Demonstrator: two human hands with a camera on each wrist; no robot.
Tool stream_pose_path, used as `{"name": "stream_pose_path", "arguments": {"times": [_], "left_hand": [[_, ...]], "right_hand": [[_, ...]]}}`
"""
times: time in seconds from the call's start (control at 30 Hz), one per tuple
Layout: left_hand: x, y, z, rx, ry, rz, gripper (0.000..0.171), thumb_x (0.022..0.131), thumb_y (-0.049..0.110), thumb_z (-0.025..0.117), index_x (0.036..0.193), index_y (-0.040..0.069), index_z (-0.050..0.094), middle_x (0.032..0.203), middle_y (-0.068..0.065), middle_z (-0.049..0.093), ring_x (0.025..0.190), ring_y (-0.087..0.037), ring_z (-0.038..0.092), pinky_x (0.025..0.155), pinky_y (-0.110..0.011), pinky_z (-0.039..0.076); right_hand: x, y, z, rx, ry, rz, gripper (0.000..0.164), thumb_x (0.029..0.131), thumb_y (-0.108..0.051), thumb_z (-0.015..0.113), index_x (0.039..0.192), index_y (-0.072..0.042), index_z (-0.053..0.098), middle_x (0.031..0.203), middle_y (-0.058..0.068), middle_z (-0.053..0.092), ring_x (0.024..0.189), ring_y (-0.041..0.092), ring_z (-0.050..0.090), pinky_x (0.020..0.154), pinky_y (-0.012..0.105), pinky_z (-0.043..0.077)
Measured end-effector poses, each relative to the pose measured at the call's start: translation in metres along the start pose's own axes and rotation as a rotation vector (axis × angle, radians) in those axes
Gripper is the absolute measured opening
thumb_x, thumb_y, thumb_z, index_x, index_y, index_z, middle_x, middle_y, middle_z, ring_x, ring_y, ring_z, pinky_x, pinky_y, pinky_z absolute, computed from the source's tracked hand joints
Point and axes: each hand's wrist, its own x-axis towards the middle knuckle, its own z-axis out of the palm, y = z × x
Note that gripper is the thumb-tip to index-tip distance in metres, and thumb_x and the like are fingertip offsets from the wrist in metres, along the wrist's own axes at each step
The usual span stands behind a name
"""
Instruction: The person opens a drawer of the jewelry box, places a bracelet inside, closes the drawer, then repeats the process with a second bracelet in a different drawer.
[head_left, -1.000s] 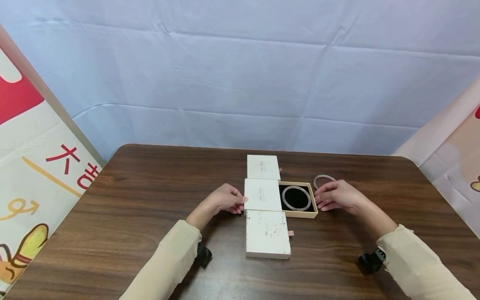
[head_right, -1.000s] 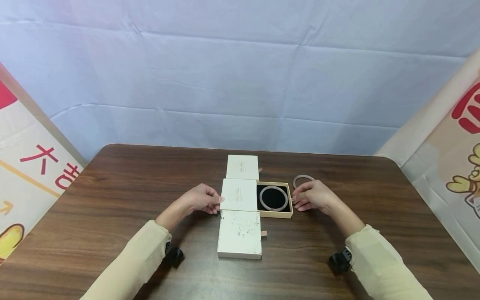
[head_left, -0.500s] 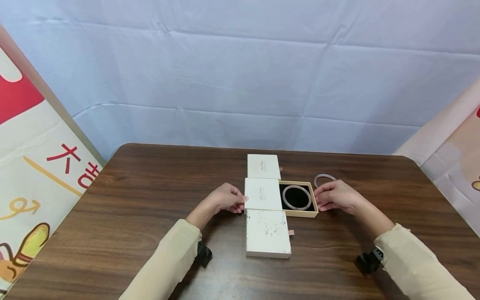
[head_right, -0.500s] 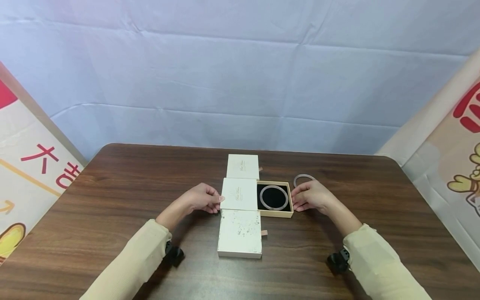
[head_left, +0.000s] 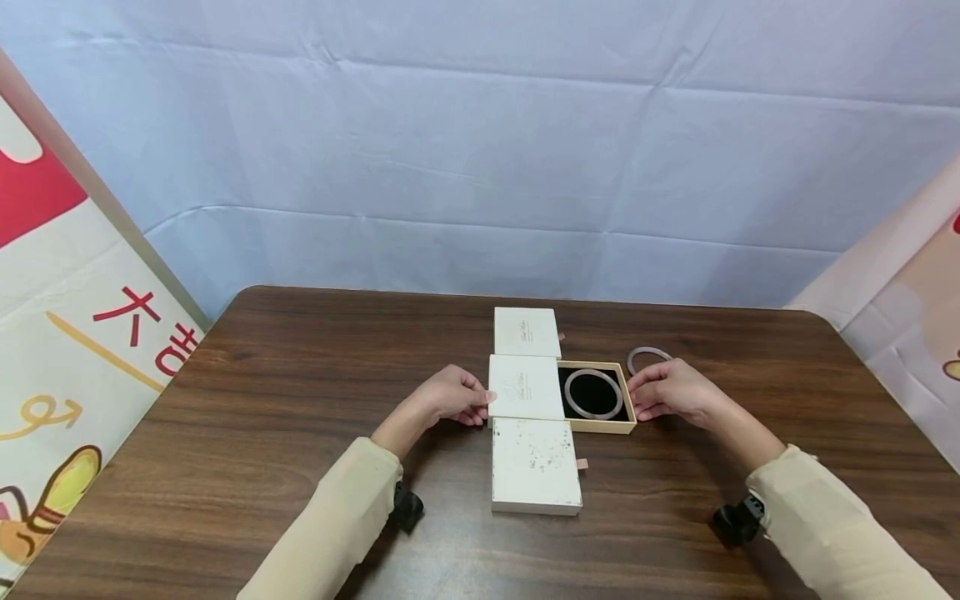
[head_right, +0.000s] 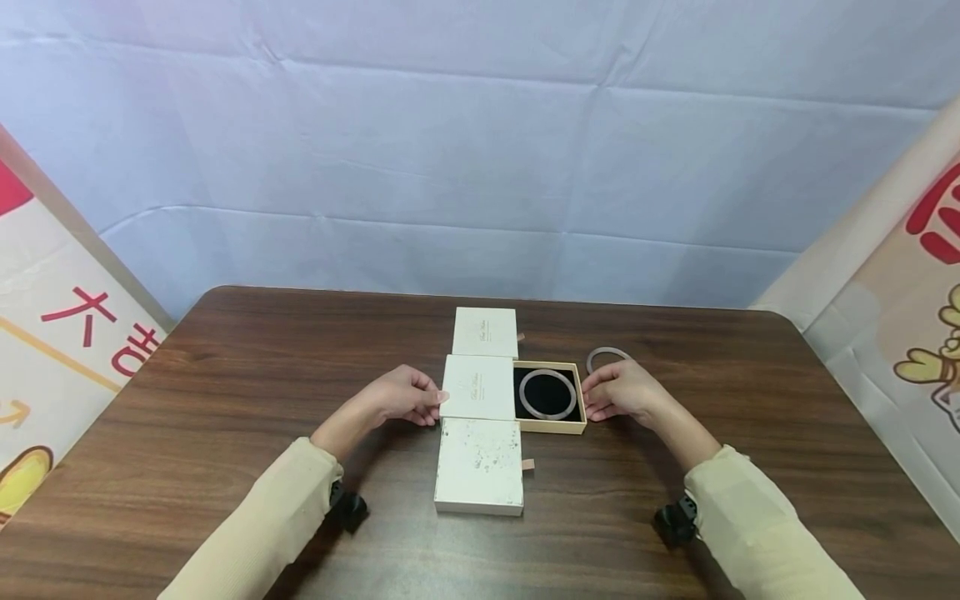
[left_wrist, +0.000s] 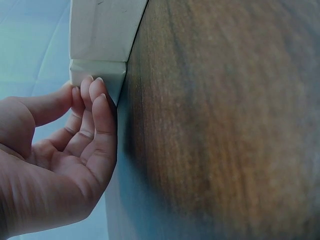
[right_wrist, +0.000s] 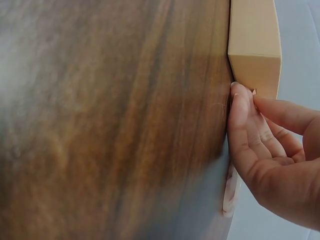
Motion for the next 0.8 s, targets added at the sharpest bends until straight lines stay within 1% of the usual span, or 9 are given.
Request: {"name": "stream_pose_path", "arguments": {"times": [0.4, 0.8], "left_hand": [[0.0013, -0.0012, 0.0007, 0.002, 0.006, 0.002, 0.018, 0.090, 0.009, 0.059, 0.076, -0.003, 0.061, 0.063, -0.008, 0.059, 0.053, -0.012, 0.056, 0.054, -0.025, 0.050], [0.0001, -0.0004, 0.0021, -0.007, 0.004, -0.003, 0.018, 0.090, 0.009, 0.059, 0.076, -0.002, 0.060, 0.064, -0.008, 0.059, 0.054, -0.012, 0.056, 0.054, -0.025, 0.050]], "right_hand": [[0.0038, 0.0019, 0.0027, -0.014, 0.014, 0.004, 0.020, 0.082, 0.012, 0.049, 0.100, 0.020, 0.053, 0.075, 0.011, 0.061, 0.064, 0.017, 0.062, 0.062, 0.032, 0.054], [0.0059, 0.0015, 0.0060, 0.000, -0.023, -0.011, 0.019, 0.083, 0.012, 0.050, 0.099, 0.020, 0.052, 0.075, 0.009, 0.060, 0.065, 0.016, 0.062, 0.062, 0.031, 0.054]]}}
